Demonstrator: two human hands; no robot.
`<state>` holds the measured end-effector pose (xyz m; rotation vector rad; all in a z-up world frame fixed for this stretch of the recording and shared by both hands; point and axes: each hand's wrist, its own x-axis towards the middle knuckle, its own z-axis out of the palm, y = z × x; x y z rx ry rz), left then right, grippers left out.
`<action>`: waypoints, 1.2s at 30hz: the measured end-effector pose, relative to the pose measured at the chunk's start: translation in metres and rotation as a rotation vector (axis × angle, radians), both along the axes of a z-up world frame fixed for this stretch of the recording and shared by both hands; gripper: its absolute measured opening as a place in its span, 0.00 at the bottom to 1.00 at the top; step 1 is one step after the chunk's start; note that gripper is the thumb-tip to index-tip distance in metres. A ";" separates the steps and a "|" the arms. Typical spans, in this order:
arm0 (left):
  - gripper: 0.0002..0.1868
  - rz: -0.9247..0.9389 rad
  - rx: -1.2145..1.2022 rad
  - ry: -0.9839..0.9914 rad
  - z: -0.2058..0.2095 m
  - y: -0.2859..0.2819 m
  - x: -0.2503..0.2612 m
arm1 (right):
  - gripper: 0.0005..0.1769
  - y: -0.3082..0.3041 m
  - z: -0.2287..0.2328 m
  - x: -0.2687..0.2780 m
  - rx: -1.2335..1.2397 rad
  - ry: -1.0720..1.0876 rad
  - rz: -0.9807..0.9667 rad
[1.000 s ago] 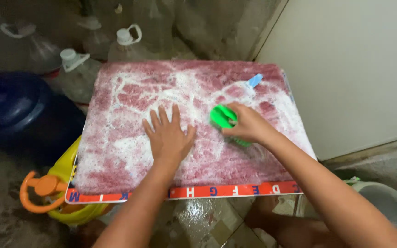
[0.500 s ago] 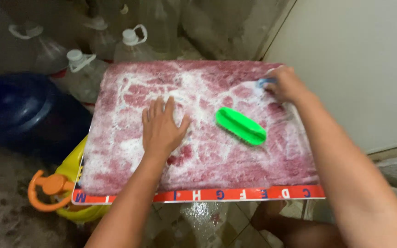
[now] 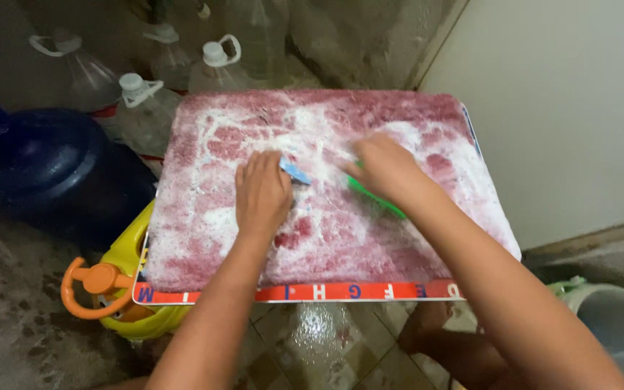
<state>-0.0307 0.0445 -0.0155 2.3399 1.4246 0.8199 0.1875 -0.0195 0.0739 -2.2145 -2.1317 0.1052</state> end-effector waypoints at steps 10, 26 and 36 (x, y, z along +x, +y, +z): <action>0.29 0.068 -0.086 -0.386 0.008 0.002 -0.005 | 0.22 -0.033 -0.052 -0.022 0.229 0.229 0.033; 0.35 0.077 -0.126 0.048 0.016 0.006 0.006 | 0.36 0.051 -0.060 0.218 0.313 0.115 -0.605; 0.38 0.071 -0.099 0.072 0.018 0.004 0.007 | 0.41 0.032 -0.043 0.231 0.201 0.004 -0.741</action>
